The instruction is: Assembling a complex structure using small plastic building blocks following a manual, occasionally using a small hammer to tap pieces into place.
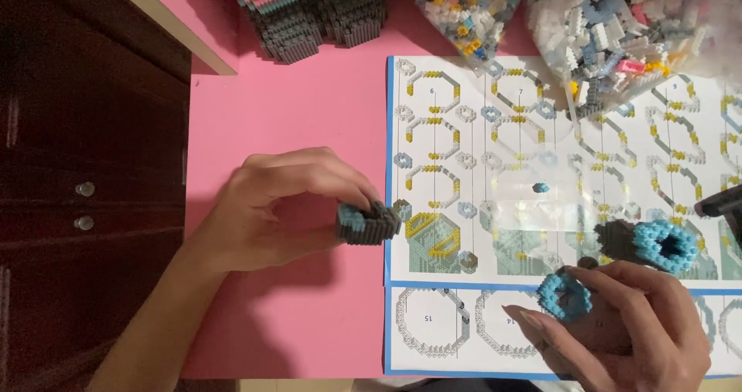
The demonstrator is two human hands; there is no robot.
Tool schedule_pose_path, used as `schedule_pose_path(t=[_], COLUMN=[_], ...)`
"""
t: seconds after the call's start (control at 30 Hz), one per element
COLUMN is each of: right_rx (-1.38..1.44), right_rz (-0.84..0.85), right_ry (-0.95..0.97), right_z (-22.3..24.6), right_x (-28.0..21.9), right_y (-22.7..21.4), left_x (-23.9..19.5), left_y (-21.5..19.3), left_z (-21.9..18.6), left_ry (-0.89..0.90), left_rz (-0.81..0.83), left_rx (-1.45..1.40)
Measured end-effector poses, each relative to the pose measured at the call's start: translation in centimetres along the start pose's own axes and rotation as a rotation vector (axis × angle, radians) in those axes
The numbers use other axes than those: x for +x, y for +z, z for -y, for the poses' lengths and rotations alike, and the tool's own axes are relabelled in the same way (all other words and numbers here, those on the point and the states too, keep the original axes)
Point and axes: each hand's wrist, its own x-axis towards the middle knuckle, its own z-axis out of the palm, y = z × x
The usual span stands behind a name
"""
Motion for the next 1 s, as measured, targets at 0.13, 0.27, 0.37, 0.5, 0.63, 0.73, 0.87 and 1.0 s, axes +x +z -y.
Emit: schedule_pose_path(t=[0.13, 0.27, 0.37, 0.5, 0.63, 0.73, 0.87, 1.0], right_rx=[0.03, 0.005, 0.007, -0.042, 0.017, 0.071, 0.09, 0.028], right_rz=[-0.015, -0.045, -0.005, 0.023, 0.053, 0.058, 0.045, 0.081], right_ry=[-0.015, -0.057, -0.062, -0.003, 0.055, 0.12, 0.152, 0.241], right_z=[0.3, -0.2, -1.1, 0.8, 1.0, 1.5, 0.1, 0.8], right_x=[0.2, 0.1, -0.1, -0.1, 0.0, 0.0, -0.9, -0.8], right_y=[0.1, 0.4, 0.2, 0.1, 0.6, 0.8, 1.6, 1.6], left_x=[-0.3, -0.6, -1.4, -0.7, -0.8, -0.8, -0.8, -0.9], left_y=[0.2, -0.3, -1.6, -1.0, -1.3, -1.4, -1.6, -1.6], left_z=[0.4, 0.4, 2.6, 1.0, 1.6, 2.0, 1.9, 2.2], left_ry=[-0.06, -0.182, -0.05, -0.18, -0.078, -0.095, -0.088, -0.074], left_rz=[-0.026, -0.106, -0.101, -0.157, -0.097, -0.077, -0.029, -0.012], left_rx=[0.011, -0.031, 0.069, 0.176, 0.262, 0.258, 0.36, 0.396])
